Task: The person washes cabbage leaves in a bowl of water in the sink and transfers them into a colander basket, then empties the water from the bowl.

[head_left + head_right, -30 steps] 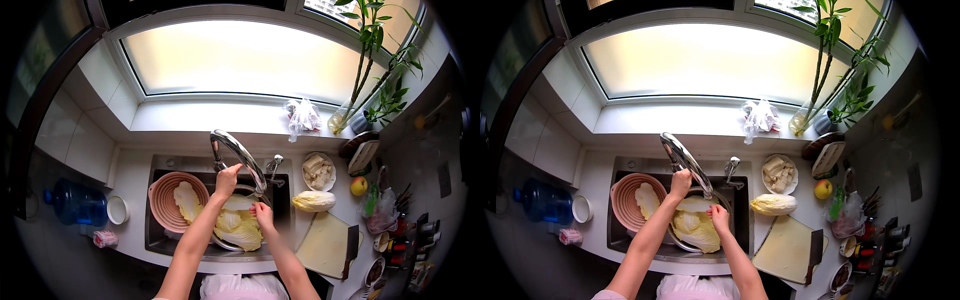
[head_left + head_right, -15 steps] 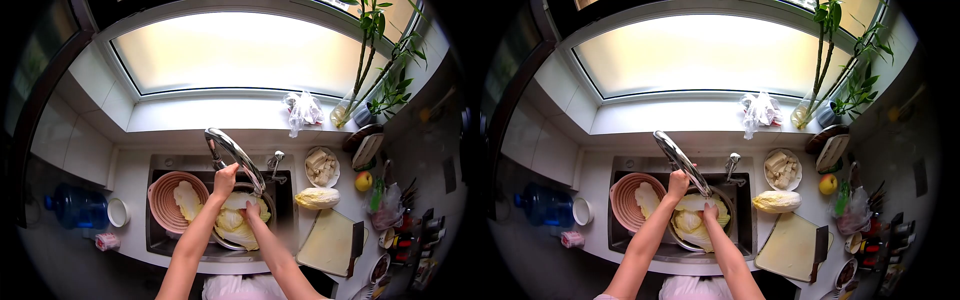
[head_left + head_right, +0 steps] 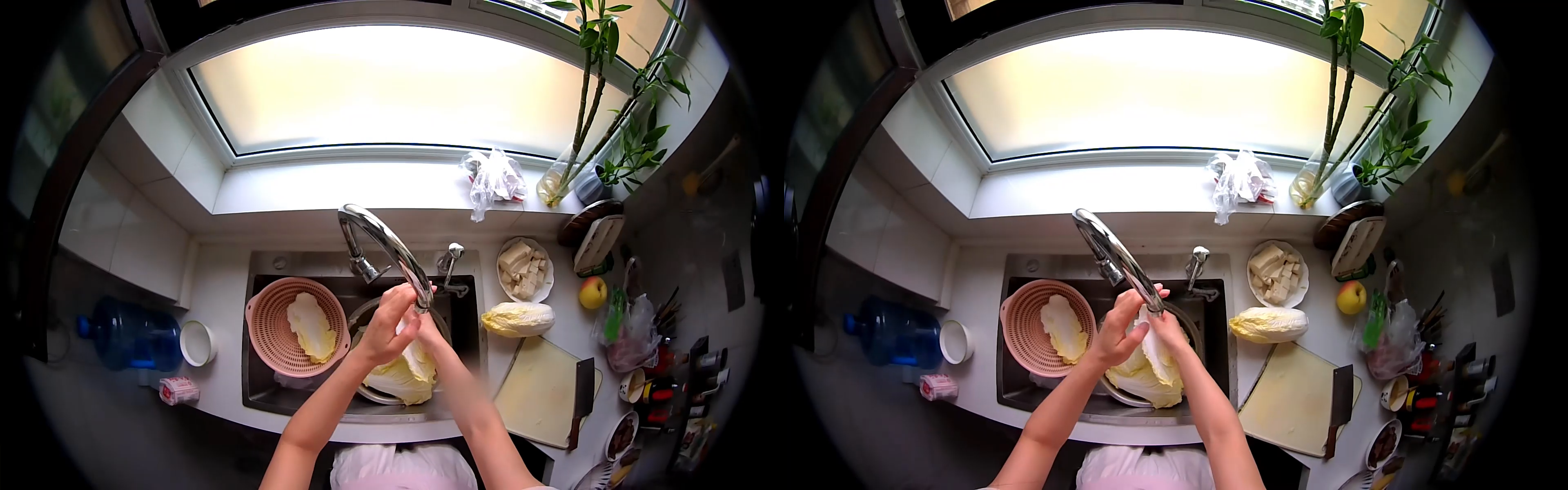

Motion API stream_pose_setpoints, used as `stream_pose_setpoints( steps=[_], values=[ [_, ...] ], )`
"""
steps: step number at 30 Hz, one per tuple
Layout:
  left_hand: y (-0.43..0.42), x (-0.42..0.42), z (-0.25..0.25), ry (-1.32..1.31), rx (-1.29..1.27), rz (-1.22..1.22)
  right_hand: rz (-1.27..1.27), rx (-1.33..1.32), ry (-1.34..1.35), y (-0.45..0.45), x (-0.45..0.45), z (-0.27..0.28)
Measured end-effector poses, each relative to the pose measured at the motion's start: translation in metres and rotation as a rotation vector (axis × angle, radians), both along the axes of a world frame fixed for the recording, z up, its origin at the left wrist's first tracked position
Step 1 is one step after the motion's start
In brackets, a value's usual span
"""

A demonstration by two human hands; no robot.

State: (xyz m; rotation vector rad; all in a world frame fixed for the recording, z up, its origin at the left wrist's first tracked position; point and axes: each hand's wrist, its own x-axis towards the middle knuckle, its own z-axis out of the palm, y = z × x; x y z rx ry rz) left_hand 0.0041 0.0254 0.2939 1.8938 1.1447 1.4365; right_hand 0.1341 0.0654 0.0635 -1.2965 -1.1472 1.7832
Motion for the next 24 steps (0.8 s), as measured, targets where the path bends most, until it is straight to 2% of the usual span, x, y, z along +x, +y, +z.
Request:
stream_pose_setpoints(
  steps=[4,6,7,10,11,13,14,15,16,18,19,21,22,24],
  values=[
    [-0.007,0.012,-0.014,0.031,-0.110,0.129,0.031,0.099,-0.033,-0.007,0.000,0.034],
    [-0.011,0.014,-0.015,-0.005,-0.158,0.184,0.073,0.085,0.025,-0.010,0.003,0.045],
    [-0.015,0.014,-0.014,-0.105,-0.248,0.136,0.101,0.064,0.011,-0.013,0.006,0.050],
    [-0.021,0.011,-0.013,-0.009,-0.208,0.187,0.119,0.104,0.073,-0.023,0.008,0.059],
    [-0.020,0.006,-0.024,0.005,-0.173,0.119,0.090,0.099,0.086,-0.024,0.009,0.059],
    [-0.025,0.000,-0.037,0.041,-0.186,0.195,0.073,0.018,0.007,-0.027,0.015,0.062],
    [-0.027,-0.004,-0.046,0.085,-0.196,0.270,0.052,-0.060,-0.065,-0.028,0.018,0.065],
    [-0.031,-0.008,-0.088,0.073,-0.350,0.304,0.015,-0.017,-0.204,-0.030,0.017,0.079],
    [-0.037,-0.008,-0.133,0.152,-0.485,0.301,0.018,-0.016,-0.208,-0.029,0.017,0.085],
    [-0.042,0.007,-0.147,-0.544,-0.887,0.086,0.034,0.059,-0.404,-0.029,0.019,0.089],
    [-0.038,0.012,-0.158,-0.551,-0.889,0.088,0.038,0.057,-0.410,-0.031,0.020,0.086],
    [-0.027,0.020,-0.180,-0.786,-0.886,0.126,0.149,0.368,-0.541,-0.038,0.023,0.074],
    [-0.021,0.024,-0.185,-0.795,-0.887,0.125,0.206,0.527,-0.606,-0.041,0.023,0.078],
    [-0.009,0.033,-0.191,-0.980,-0.752,0.267,0.259,0.555,-0.588,-0.051,0.037,0.083]
  ],
)
